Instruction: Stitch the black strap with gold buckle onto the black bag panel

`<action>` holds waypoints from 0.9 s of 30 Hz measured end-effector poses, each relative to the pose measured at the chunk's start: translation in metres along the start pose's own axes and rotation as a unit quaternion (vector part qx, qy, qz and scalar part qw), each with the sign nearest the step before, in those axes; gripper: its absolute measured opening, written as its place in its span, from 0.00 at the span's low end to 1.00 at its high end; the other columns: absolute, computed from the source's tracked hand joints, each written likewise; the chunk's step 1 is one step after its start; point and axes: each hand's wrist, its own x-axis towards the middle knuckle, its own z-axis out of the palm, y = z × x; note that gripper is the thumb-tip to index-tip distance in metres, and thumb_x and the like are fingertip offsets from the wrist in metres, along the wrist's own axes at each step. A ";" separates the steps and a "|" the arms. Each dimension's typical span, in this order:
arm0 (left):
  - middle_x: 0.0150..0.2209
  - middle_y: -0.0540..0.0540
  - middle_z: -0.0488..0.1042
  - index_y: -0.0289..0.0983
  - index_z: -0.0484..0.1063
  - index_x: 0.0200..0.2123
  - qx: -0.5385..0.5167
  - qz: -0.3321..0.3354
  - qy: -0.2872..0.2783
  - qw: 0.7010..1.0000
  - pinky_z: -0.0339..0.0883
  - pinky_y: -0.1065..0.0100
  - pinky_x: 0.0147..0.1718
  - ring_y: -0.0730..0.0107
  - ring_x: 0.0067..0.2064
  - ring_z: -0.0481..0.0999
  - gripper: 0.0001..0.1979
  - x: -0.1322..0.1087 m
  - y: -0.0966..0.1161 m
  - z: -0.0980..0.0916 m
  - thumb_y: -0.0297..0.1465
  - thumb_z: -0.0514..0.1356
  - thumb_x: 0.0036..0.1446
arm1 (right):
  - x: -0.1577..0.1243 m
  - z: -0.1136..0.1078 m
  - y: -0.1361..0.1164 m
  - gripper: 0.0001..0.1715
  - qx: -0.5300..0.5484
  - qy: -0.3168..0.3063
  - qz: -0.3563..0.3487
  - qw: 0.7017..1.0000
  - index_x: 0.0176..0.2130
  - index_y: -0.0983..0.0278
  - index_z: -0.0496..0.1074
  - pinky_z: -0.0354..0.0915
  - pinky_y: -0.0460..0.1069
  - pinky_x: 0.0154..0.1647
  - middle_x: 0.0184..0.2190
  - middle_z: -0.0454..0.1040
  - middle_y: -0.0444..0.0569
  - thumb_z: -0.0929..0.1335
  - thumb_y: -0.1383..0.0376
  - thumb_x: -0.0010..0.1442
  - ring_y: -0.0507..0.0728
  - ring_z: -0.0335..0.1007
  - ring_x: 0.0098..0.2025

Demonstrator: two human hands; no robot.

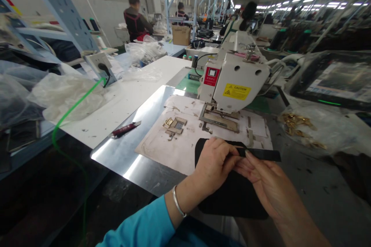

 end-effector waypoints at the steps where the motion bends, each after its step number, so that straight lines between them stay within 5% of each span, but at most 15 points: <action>1: 0.33 0.48 0.74 0.37 0.70 0.34 0.012 -0.004 -0.010 1.000 0.62 0.64 0.41 0.67 0.39 0.69 0.05 0.001 0.001 0.000 0.30 0.59 0.63 | 0.000 0.000 0.001 0.16 0.001 0.001 0.002 1.000 0.27 0.66 0.80 0.77 0.49 0.40 0.27 0.80 0.52 0.78 0.56 0.47 0.56 0.78 0.34; 7: 0.36 0.44 0.73 0.36 0.69 0.36 0.155 0.054 -0.104 0.981 0.61 0.60 0.39 0.63 0.40 0.68 0.10 -0.007 0.020 -0.006 0.32 0.51 0.67 | 0.001 -0.004 -0.001 0.16 0.015 0.031 0.011 0.999 0.27 0.65 0.79 0.77 0.49 0.38 0.29 0.81 0.52 0.79 0.56 0.44 0.58 0.79 0.35; 10: 0.36 0.43 0.74 0.34 0.69 0.36 0.087 0.110 -0.194 0.971 0.64 0.63 0.42 0.65 0.39 0.69 0.12 -0.022 0.034 -0.009 0.33 0.49 0.68 | 0.003 -0.006 -0.008 0.19 0.010 0.035 0.011 0.999 0.25 0.66 0.79 0.78 0.51 0.41 0.29 0.82 0.57 0.79 0.54 0.43 0.63 0.80 0.38; 13: 0.35 0.44 0.74 0.34 0.68 0.38 -0.051 0.048 -0.259 0.963 0.66 0.69 0.40 0.70 0.38 0.70 0.09 -0.036 0.039 -0.012 0.31 0.51 0.67 | 0.004 -0.010 -0.012 0.19 0.008 0.029 -0.009 0.999 0.21 0.66 0.78 0.79 0.55 0.43 0.26 0.81 0.57 0.80 0.54 0.42 0.68 0.80 0.39; 15: 0.33 0.48 0.72 0.35 0.68 0.36 -0.114 -0.075 -0.233 0.963 0.64 0.72 0.35 0.73 0.34 0.68 0.05 -0.041 0.034 -0.012 0.30 0.56 0.64 | 0.005 -0.013 -0.012 0.17 0.012 0.020 -0.019 1.000 0.22 0.65 0.79 0.79 0.55 0.43 0.27 0.82 0.55 0.79 0.54 0.43 0.68 0.80 0.40; 19: 0.28 0.54 0.67 0.37 0.66 0.34 -0.221 -0.300 -0.089 0.924 0.59 0.72 0.30 0.77 0.29 0.65 0.06 -0.042 0.011 -0.009 0.29 0.63 0.56 | 0.004 -0.016 -0.011 0.15 0.021 0.008 -0.024 0.999 0.25 0.63 0.80 0.78 0.56 0.45 0.29 0.82 0.55 0.78 0.55 0.46 0.65 0.80 0.40; 23: 0.40 0.50 0.69 0.39 0.62 0.46 -0.361 -0.358 0.058 0.859 0.66 0.70 0.32 0.76 0.33 0.71 0.22 -0.034 -0.009 -0.006 0.34 0.68 0.51 | 0.002 -0.014 -0.014 0.16 0.013 0.011 -0.029 0.999 0.28 0.64 0.81 0.78 0.56 0.45 0.32 0.83 0.57 0.78 0.54 0.46 0.65 0.80 0.40; 27: 0.39 0.45 0.74 0.33 0.65 0.49 -0.468 -0.383 0.052 0.795 0.72 0.66 0.38 0.71 0.35 0.77 0.27 -0.025 -0.012 -0.007 0.41 0.68 0.51 | 0.000 -0.014 -0.015 0.17 0.000 0.021 -0.031 0.999 0.28 0.65 0.81 0.78 0.57 0.45 0.31 0.82 0.58 0.79 0.54 0.45 0.64 0.81 0.39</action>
